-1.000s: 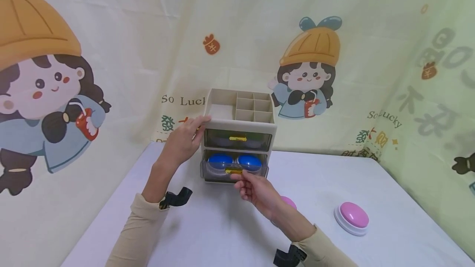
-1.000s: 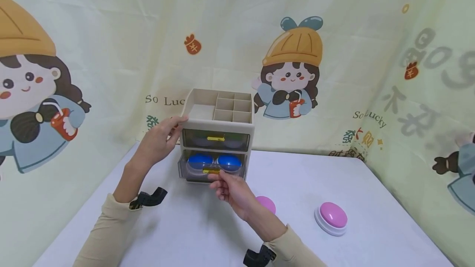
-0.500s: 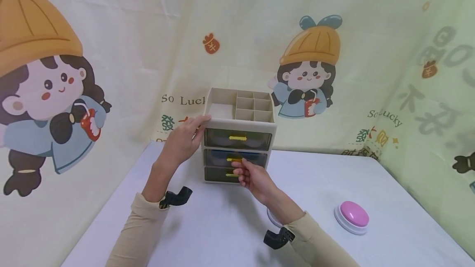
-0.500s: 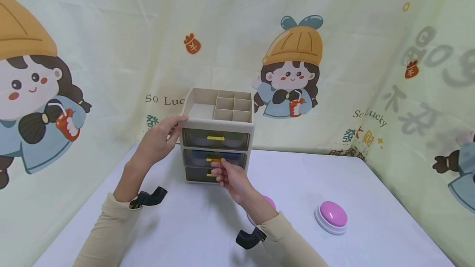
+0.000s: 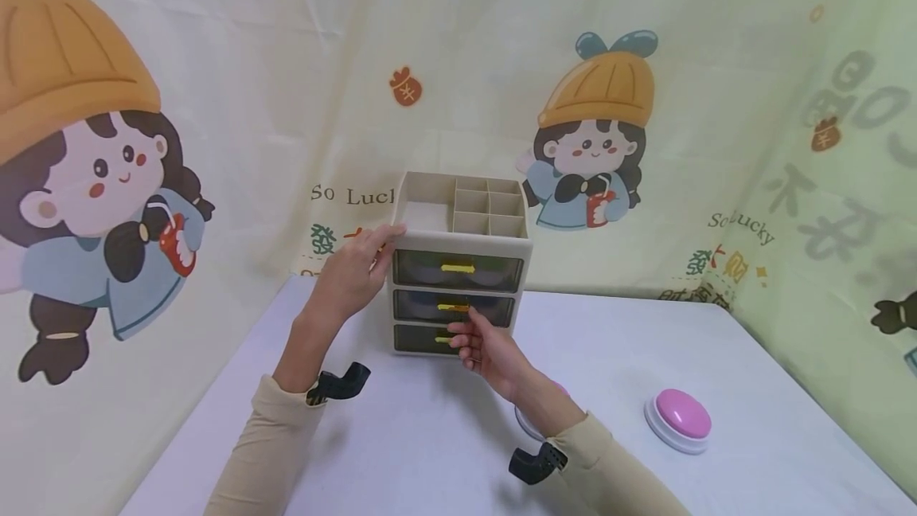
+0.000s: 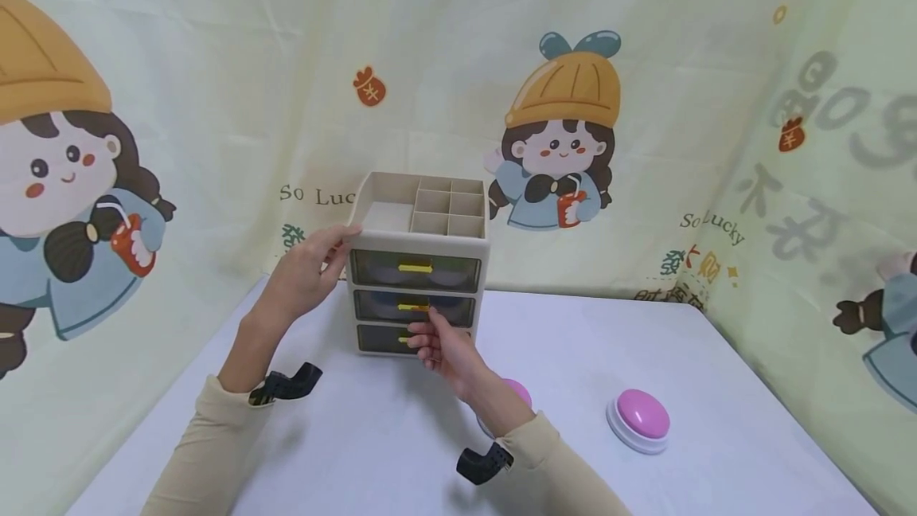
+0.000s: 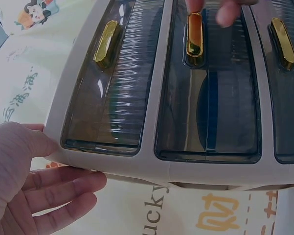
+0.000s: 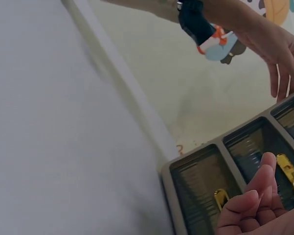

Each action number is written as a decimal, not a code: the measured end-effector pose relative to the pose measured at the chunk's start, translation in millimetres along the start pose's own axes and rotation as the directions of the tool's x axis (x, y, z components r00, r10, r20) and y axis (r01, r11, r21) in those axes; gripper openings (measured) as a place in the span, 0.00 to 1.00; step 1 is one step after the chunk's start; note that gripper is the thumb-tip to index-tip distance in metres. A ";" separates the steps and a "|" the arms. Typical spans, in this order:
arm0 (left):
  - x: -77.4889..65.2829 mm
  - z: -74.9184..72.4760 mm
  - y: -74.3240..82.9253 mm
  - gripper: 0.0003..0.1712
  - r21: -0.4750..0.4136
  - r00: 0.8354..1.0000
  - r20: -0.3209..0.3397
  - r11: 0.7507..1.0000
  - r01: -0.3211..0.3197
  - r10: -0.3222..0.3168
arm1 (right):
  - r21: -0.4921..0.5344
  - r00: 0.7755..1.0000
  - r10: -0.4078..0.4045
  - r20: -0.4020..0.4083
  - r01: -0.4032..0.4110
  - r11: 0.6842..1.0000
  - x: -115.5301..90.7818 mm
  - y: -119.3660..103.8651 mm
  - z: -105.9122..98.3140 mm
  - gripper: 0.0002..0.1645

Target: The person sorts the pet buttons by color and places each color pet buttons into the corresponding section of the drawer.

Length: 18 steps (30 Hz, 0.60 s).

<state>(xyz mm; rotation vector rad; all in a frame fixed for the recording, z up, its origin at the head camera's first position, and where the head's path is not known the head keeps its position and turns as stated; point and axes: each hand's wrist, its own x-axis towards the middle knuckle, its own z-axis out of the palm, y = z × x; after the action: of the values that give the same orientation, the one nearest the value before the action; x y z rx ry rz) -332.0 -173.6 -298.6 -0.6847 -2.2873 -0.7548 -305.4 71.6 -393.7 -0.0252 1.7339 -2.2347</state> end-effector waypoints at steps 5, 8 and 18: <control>-0.6 -0.2 0.4 0.20 -0.003 1.000 -0.002 1.000 0.003 -0.003 | 0.009 0.999 0.021 0.027 -0.021 1.000 -2.5 10.7 -2.2 0.33; -0.5 -0.2 0.3 0.20 -0.002 1.000 -0.004 1.000 0.002 -0.002 | 0.000 0.999 0.027 0.032 -0.027 1.000 -2.9 15.2 -2.9 0.32; -0.3 0.3 1.9 0.21 0.010 1.000 -0.013 1.000 -0.010 0.010 | -0.005 0.997 0.044 0.061 -0.044 0.999 -1.4 26.1 -5.8 0.31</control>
<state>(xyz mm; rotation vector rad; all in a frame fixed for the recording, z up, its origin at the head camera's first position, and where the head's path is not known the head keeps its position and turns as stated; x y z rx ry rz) -330.7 -172.1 -298.4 -0.6844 -2.2731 -0.7412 -299.2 71.7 -419.8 -0.0551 1.6899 -2.1769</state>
